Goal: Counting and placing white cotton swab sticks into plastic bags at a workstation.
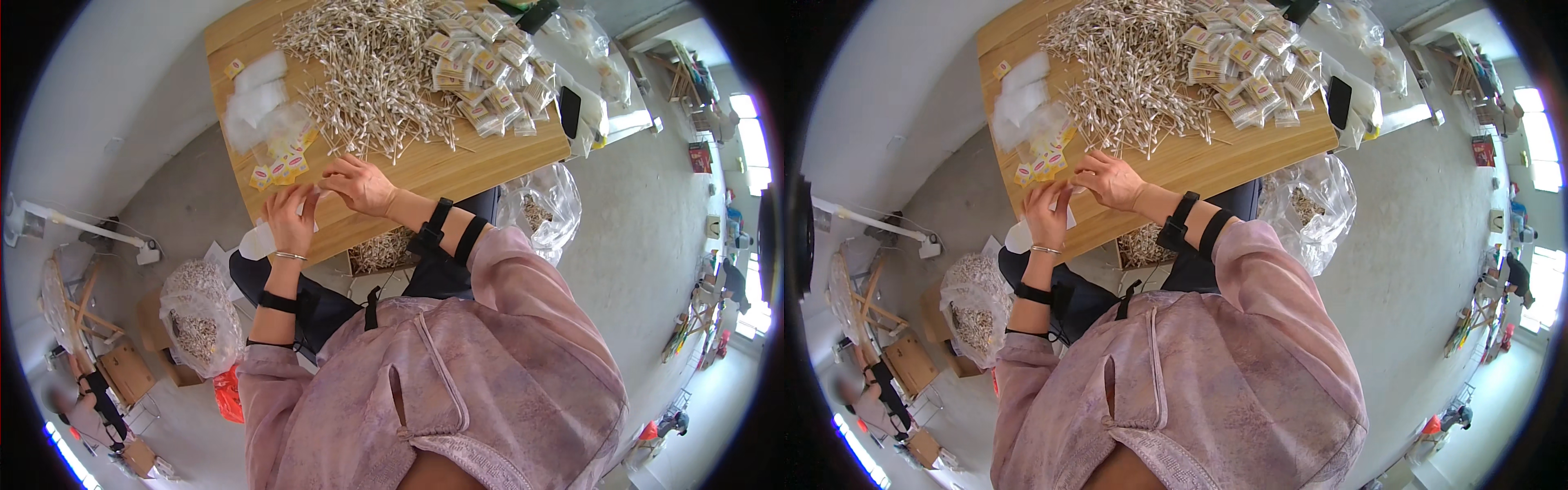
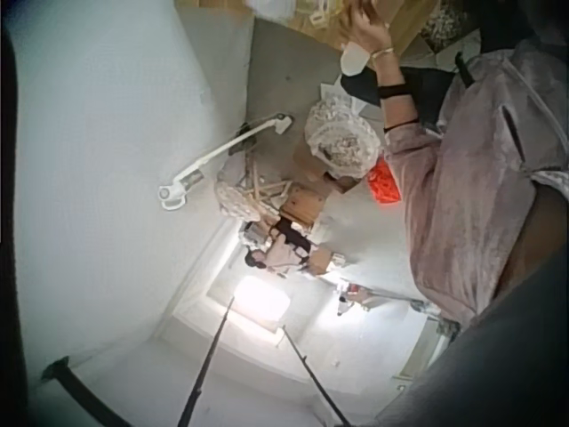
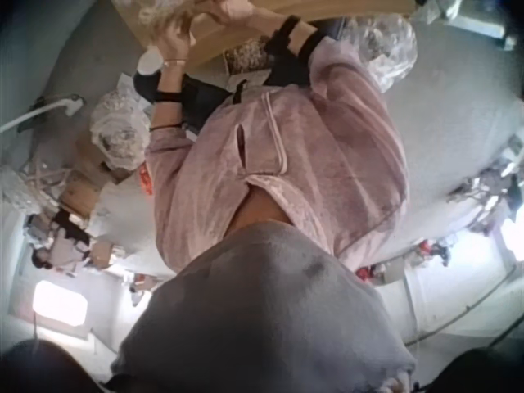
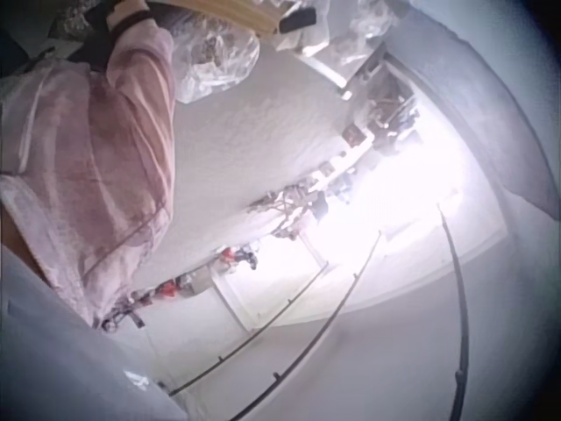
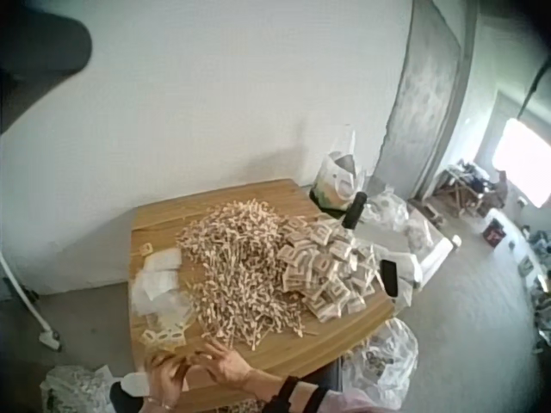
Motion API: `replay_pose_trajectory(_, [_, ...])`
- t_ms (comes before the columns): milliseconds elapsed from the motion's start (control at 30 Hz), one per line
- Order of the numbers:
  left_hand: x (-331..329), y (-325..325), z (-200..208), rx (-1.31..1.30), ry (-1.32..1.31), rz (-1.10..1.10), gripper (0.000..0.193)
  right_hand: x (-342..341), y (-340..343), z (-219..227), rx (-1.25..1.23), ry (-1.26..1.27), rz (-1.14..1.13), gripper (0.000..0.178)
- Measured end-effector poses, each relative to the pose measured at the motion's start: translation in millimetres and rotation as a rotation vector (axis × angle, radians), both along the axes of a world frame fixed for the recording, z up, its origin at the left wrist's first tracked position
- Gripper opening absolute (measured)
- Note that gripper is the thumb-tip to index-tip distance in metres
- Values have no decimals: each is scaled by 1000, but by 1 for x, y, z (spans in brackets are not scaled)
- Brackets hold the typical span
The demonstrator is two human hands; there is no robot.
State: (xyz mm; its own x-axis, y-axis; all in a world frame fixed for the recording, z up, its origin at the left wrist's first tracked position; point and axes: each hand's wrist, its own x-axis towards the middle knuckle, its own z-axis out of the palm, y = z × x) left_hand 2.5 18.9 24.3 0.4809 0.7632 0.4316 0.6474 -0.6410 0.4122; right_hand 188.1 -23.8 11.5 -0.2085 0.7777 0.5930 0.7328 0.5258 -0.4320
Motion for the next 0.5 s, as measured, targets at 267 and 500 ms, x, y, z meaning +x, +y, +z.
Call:
replay_pose_trajectory(267, [2, -3, -1, -691, -421, -125, 16, 2, -14, 18, -502, 506, -11, 16])
replay_pose_trajectory(500, [17, -16, 3, -871, -355, -84, 17, 17, -26, 21, -627, 509, 38, 9])
